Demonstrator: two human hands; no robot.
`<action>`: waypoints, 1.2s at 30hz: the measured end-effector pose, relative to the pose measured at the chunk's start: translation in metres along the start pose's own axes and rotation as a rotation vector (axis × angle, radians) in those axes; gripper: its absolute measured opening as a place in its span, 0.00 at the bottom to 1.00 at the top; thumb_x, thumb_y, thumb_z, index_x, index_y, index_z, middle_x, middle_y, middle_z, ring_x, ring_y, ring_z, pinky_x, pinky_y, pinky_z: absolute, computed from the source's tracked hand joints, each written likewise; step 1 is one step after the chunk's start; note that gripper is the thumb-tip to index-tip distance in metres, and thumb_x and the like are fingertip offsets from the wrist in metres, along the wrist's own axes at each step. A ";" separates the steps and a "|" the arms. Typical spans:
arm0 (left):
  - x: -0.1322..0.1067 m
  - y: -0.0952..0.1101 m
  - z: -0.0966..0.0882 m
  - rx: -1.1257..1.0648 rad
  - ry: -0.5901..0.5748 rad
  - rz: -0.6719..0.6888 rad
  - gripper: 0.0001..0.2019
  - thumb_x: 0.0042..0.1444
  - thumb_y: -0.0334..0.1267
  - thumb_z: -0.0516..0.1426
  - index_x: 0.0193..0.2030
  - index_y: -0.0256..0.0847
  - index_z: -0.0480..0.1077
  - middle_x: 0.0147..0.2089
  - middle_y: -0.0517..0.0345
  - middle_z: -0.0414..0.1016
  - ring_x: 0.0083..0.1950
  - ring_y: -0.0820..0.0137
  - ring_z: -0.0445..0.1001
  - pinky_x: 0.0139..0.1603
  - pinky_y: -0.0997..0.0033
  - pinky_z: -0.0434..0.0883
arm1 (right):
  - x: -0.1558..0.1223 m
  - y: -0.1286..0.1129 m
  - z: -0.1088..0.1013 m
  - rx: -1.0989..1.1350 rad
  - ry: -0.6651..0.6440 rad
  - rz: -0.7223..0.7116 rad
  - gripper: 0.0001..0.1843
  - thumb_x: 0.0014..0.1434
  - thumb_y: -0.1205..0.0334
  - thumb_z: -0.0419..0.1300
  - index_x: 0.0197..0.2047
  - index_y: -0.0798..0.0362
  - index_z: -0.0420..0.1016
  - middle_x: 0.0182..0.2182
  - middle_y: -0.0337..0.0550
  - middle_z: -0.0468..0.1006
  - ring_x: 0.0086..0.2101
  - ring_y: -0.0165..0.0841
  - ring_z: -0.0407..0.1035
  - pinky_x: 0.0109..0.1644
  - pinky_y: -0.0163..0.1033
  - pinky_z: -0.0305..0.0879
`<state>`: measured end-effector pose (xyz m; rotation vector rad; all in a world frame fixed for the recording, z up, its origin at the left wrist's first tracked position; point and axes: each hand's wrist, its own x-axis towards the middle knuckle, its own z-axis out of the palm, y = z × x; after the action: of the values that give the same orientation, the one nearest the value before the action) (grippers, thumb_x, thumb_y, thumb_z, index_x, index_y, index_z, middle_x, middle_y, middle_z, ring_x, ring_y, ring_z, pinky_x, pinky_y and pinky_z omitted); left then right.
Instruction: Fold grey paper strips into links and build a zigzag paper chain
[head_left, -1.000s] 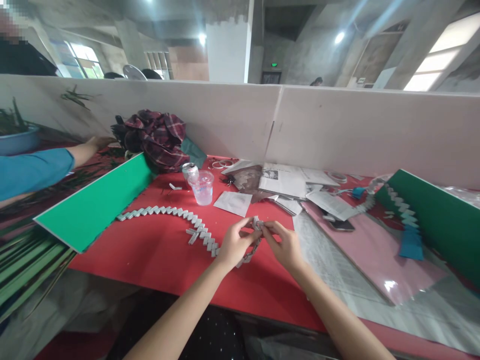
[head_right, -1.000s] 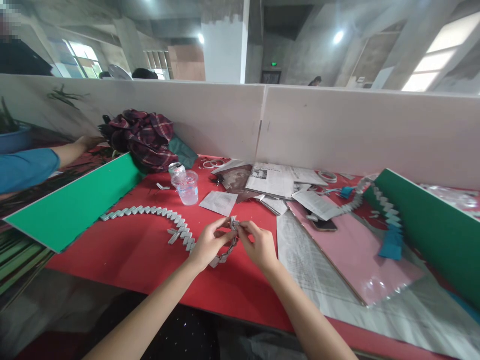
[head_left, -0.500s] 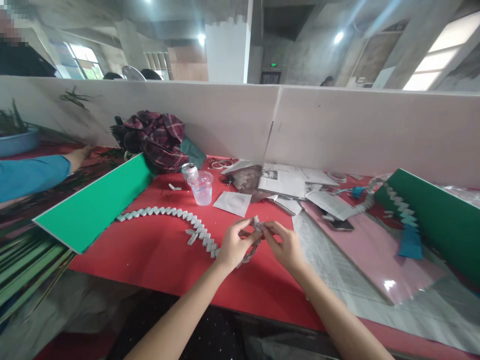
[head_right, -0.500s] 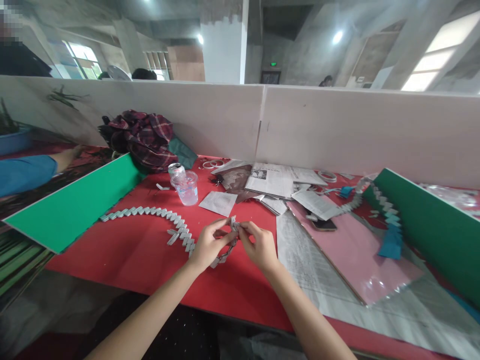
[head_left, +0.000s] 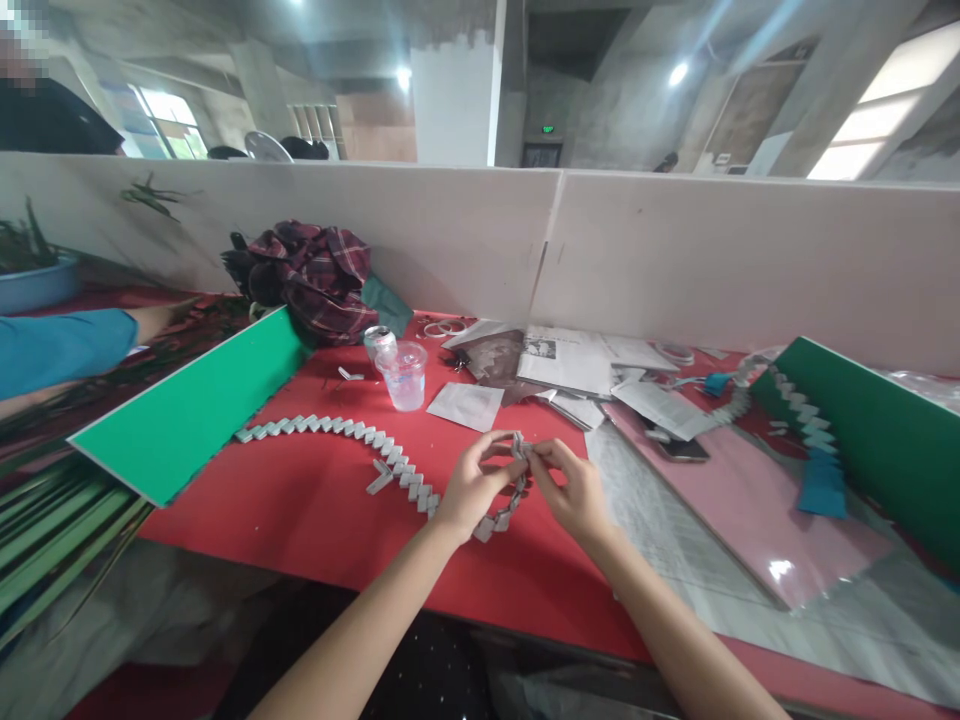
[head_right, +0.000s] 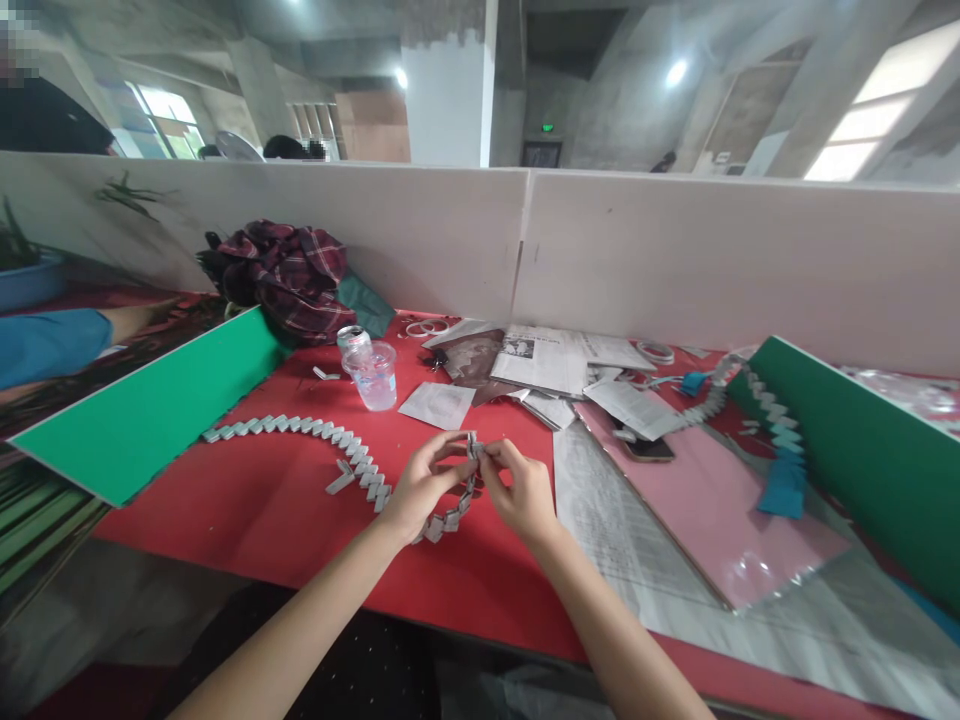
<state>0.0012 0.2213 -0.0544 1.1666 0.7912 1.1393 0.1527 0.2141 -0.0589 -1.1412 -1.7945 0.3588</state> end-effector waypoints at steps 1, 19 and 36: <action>0.000 0.000 0.000 -0.007 -0.003 0.002 0.21 0.50 0.42 0.61 0.51 0.40 0.66 0.47 0.49 0.71 0.31 0.72 0.74 0.36 0.65 0.75 | 0.000 0.000 0.000 0.000 0.000 -0.001 0.05 0.61 0.63 0.51 0.34 0.51 0.65 0.26 0.41 0.77 0.28 0.31 0.74 0.29 0.31 0.67; -0.002 0.005 0.004 -0.089 -0.006 -0.049 0.17 0.49 0.41 0.63 0.43 0.39 0.65 0.44 0.53 0.70 0.32 0.71 0.74 0.36 0.63 0.75 | 0.001 -0.003 -0.001 0.043 -0.019 0.043 0.06 0.61 0.62 0.51 0.32 0.52 0.63 0.25 0.38 0.72 0.26 0.29 0.69 0.29 0.31 0.62; -0.004 -0.002 0.008 -0.125 -0.001 -0.003 0.19 0.49 0.41 0.62 0.49 0.40 0.69 0.47 0.51 0.70 0.34 0.71 0.74 0.37 0.65 0.75 | 0.002 -0.007 -0.002 0.137 -0.028 0.109 0.09 0.61 0.60 0.51 0.29 0.52 0.62 0.21 0.37 0.69 0.23 0.28 0.65 0.26 0.31 0.62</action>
<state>0.0083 0.2150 -0.0545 1.0612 0.7108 1.1687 0.1506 0.2116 -0.0527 -1.1438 -1.7078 0.5563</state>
